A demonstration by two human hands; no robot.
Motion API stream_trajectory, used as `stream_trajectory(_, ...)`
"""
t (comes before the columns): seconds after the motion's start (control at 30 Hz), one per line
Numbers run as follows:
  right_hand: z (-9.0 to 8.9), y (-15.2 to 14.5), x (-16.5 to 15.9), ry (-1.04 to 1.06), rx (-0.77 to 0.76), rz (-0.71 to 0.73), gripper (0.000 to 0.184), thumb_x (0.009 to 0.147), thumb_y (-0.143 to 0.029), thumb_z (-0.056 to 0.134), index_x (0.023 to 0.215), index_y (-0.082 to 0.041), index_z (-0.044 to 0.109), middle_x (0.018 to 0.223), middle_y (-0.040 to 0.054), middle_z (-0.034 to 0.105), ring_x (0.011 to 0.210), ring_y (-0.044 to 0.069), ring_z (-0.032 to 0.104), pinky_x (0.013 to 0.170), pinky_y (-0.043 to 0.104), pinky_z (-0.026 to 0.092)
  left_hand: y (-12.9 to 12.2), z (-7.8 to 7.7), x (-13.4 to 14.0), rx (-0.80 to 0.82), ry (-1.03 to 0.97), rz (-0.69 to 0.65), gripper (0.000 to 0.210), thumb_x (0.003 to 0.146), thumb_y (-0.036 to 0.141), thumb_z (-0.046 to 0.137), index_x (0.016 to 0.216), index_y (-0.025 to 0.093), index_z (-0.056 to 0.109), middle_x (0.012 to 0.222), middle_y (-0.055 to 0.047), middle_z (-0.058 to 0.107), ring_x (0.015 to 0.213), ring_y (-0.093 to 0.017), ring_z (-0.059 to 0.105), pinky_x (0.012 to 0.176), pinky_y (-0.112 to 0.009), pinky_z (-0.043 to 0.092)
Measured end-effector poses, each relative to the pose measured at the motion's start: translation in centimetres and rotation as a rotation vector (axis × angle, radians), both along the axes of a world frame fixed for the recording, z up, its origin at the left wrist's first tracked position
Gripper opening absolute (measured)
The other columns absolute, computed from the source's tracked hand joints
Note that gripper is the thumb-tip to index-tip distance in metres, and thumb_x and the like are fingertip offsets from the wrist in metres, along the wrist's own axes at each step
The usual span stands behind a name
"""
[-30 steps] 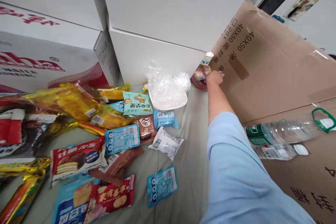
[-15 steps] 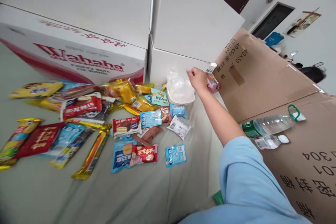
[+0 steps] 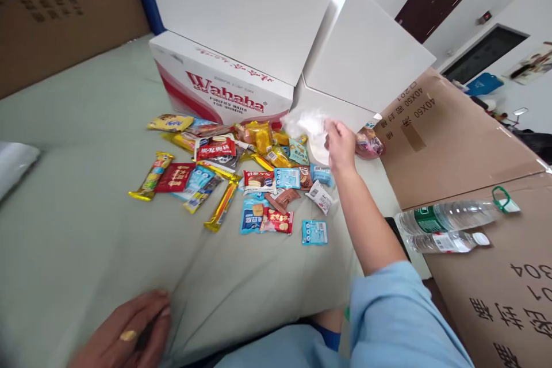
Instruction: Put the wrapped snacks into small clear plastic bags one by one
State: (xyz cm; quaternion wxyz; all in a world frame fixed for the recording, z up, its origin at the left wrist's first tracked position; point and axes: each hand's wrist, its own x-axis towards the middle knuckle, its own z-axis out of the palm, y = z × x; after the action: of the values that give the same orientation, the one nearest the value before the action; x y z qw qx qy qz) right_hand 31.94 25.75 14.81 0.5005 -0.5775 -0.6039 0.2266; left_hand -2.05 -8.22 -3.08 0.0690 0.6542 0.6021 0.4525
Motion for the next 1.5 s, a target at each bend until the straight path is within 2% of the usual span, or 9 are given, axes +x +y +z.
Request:
stream_trajectory(0.2,-8.8,-19.4,-5.6,0.473,-0.549,0.178,0.045,0.069,-0.062,0.088,0.087,-0.023,0.074,0.061,-0.0051,0.05,0.049,0.009,0.034,0.045,0.023,0.026,2.7,4.4,3.7,-0.588,-1.063,-0.084,0.062,0.093,0.071,0.055,0.136,0.027,0.055,0.134,-0.013,0.063,0.105,-0.028,0.073,0.061,-0.033,0.062)
stream_trajectory(0.33,-11.8,-25.1,-7.4,0.565,-0.658,0.168,0.041,0.068,-0.058,0.089,0.088,-0.024,0.077,0.059,-0.0058,0.051,0.049,0.009,0.033,0.047,0.023,0.025,5.1,5.5,6.8,-0.798,-1.38,-0.278,0.081,0.074,0.067,0.081,0.139,0.028,0.054,0.137,-0.011,0.06,0.106,-0.026,0.071,0.065,-0.034,0.064)
stream_trajectory(0.5,-11.2,-25.2,-5.8,0.58,-0.493,0.002,0.039,0.064,-0.053,0.091,0.087,-0.024,0.078,0.073,-0.0027,0.063,0.056,0.01,0.038,0.05,0.024,0.029,5.7,4.4,8.0,-0.671,-1.145,-0.163,0.037,0.074,0.046,0.083,0.093,0.016,0.07,0.087,-0.004,0.069,0.077,-0.016,0.065,0.074,-0.03,0.056)
stream_trajectory(0.63,-10.0,-25.5,-5.1,0.622,-0.425,0.029,0.036,0.067,-0.051,0.09,0.087,-0.024,0.077,0.072,-0.0034,0.06,0.055,0.009,0.036,0.049,0.024,0.028,5.7,5.1,7.8,-0.497,-0.986,-0.059,0.05,0.081,0.047,0.077,0.122,0.021,0.068,0.118,-0.008,0.069,0.086,-0.015,0.064,0.075,-0.027,0.053)
stream_trajectory(0.73,-9.4,-26.2,-5.7,0.648,-0.453,0.138,0.033,0.071,-0.05,0.088,0.088,-0.025,0.077,0.069,-0.0038,0.056,0.054,0.008,0.036,0.048,0.023,0.029,5.3,6.3,8.1,-0.596,-1.016,-0.267,0.072,0.076,0.047,0.084,0.14,0.026,0.058,0.136,-0.009,0.063,0.072,-0.009,0.059,0.071,-0.027,0.052)
stream_trajectory(0.93,-9.3,-26.4,-6.3,0.645,-0.468,0.195,0.034,0.074,-0.053,0.085,0.091,-0.026,0.075,0.068,-0.004,0.051,0.054,0.01,0.034,0.047,0.024,0.03,4.6,6.8,7.9,-0.7,-1.034,-0.299,0.046,0.069,0.056,0.088,0.086,0.018,0.069,0.081,-0.001,0.067,0.074,-0.015,0.059,0.069,-0.027,0.048)
stream_trajectory(1.07,-10.0,-27.1,-5.7,0.298,-0.354,0.234,0.032,0.089,-0.053,0.075,0.109,-0.029,0.073,0.088,0.0009,0.064,0.062,0.013,0.049,0.056,0.027,0.044,4.1,6.4,5.7,-0.624,-0.906,-0.08,0.044,0.075,0.06,0.081,0.082,0.02,0.066,0.075,0.002,0.064,0.068,-0.013,0.053,0.066,-0.026,0.044)
stream_trajectory(1.3,-12.5,-29.9,-6.5,-0.59,-0.293,0.784,0.03,0.097,-0.03,0.068,0.126,-0.027,0.074,0.13,0.0118,0.064,0.114,0.026,0.064,0.09,0.038,0.056,2.3,4.6,1.5,-0.475,-0.775,0.2,0.038,0.08,0.056,0.077,0.084,0.022,0.059,0.111,-0.001,0.07,0.1,-0.018,0.063,0.087,-0.028,0.046)
stream_trajectory(1.5,-9.1,-20.1,-2.2,-0.458,-0.016,0.339,0.024,0.099,-0.034,0.062,0.116,-0.028,0.077,0.114,0.0089,0.062,0.105,0.024,0.063,0.094,0.038,0.053,0.1,4.1,0.2,-0.53,-0.836,0.282,0.05,0.072,0.062,0.083,0.079,0.022,0.053,0.105,-0.001,0.071,0.094,-0.019,0.062,0.076,-0.028,0.046)
